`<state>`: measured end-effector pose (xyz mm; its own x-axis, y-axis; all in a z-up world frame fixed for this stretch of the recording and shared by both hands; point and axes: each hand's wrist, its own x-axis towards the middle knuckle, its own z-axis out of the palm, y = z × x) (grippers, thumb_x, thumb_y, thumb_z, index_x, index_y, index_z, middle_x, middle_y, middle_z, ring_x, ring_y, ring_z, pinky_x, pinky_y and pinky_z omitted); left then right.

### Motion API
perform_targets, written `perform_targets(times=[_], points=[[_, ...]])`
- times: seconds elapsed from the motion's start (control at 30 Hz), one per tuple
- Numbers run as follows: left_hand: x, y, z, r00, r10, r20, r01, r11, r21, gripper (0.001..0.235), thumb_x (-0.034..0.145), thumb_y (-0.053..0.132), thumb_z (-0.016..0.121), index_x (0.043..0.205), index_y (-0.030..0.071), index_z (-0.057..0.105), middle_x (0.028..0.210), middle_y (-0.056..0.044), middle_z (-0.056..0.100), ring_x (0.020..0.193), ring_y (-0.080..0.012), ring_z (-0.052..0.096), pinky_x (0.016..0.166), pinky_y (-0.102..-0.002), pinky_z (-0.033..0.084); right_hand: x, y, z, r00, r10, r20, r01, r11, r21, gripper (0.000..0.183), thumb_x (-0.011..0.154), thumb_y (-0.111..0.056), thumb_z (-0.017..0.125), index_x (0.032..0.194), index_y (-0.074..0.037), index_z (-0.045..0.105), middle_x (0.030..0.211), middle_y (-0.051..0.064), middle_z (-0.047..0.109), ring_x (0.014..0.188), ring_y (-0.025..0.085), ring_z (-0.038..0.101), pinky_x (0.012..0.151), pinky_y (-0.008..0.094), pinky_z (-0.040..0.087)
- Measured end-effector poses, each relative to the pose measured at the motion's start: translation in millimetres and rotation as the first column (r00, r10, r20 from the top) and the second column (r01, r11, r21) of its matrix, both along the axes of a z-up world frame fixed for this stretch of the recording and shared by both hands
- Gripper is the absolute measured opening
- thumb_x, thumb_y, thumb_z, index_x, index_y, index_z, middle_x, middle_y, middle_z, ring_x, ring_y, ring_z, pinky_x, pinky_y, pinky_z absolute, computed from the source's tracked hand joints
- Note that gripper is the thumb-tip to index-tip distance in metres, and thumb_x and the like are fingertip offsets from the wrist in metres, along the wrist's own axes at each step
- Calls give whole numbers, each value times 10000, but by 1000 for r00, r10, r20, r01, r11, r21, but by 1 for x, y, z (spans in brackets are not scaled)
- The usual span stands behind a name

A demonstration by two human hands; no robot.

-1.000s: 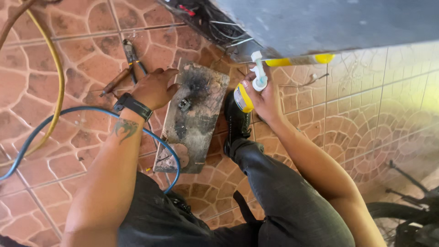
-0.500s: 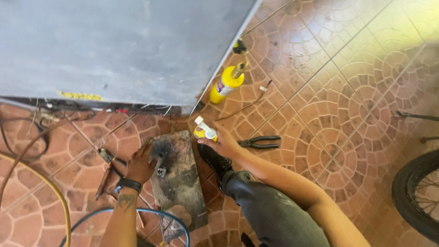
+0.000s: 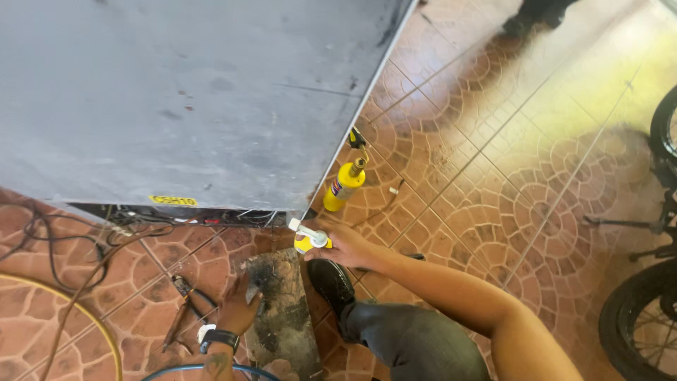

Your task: The person sits on the floor and sprays a yellow cleaning solution onto the exposed internal components of an air conditioning unit. They then pick up a small metal part, inspect it, and spray it with the solution before placing it back on the floor.

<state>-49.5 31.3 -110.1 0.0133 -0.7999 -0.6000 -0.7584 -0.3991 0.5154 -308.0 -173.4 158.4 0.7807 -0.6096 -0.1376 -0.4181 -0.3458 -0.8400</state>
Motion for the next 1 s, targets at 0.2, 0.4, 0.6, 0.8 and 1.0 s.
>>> perform_targets(times=[0.2, 0.4, 0.6, 0.8, 1.0], points=[[22, 8, 18, 969, 204, -136, -223, 965, -139, 857, 880, 443, 632, 1593, 169, 245, 1600, -227, 355, 1427, -441, 398, 1173, -479, 341, 46, 0, 101, 999, -21, -50, 26, 996, 87, 502, 910, -297, 787, 1329, -99, 594, 1189, 68, 722, 1118, 226, 725, 957, 365, 556], [39, 5, 19, 996, 70, 58, -57, 978, -203, 737, 886, 447, 622, 1549, 339, 319, 1602, -197, 337, 1408, -423, 414, 1150, -506, 362, 83, 21, 170, 986, -151, 71, 135, 972, 191, 539, 974, -253, 722, 1443, -83, 517, 1208, 48, 701, 1193, 176, 672, 1052, 366, 533], [41, -20, 17, 916, 314, -250, -356, 923, -144, 851, 875, 414, 618, 1606, 228, 225, 1610, -228, 375, 1382, -490, 427, 1103, -531, 415, 93, 41, 200, 922, -284, 263, 120, 855, 505, 557, 1031, -225, 675, 1497, -43, 430, 1259, 78, 677, 1255, 193, 616, 1123, 399, 500], [35, -37, 16, 911, 336, -240, -377, 913, -154, 917, 868, 429, 637, 1651, 255, 193, 1517, -285, 427, 1358, -509, 467, 1107, -544, 428, 96, 56, 204, 850, -426, 311, 153, 763, 628, 585, 998, -205, 673, 1500, -52, 413, 1247, 90, 673, 1257, 211, 615, 1106, 398, 487], [34, -12, 7, 931, 302, -205, -332, 934, -132, 829, 876, 451, 625, 1591, 284, 239, 1543, -294, 408, 1325, -502, 488, 1118, -532, 416, 86, 43, 173, 930, -297, 217, 199, 903, 382, 538, 1023, -172, 672, 1501, -62, 450, 1248, 60, 656, 1239, 171, 598, 1101, 362, 475]])
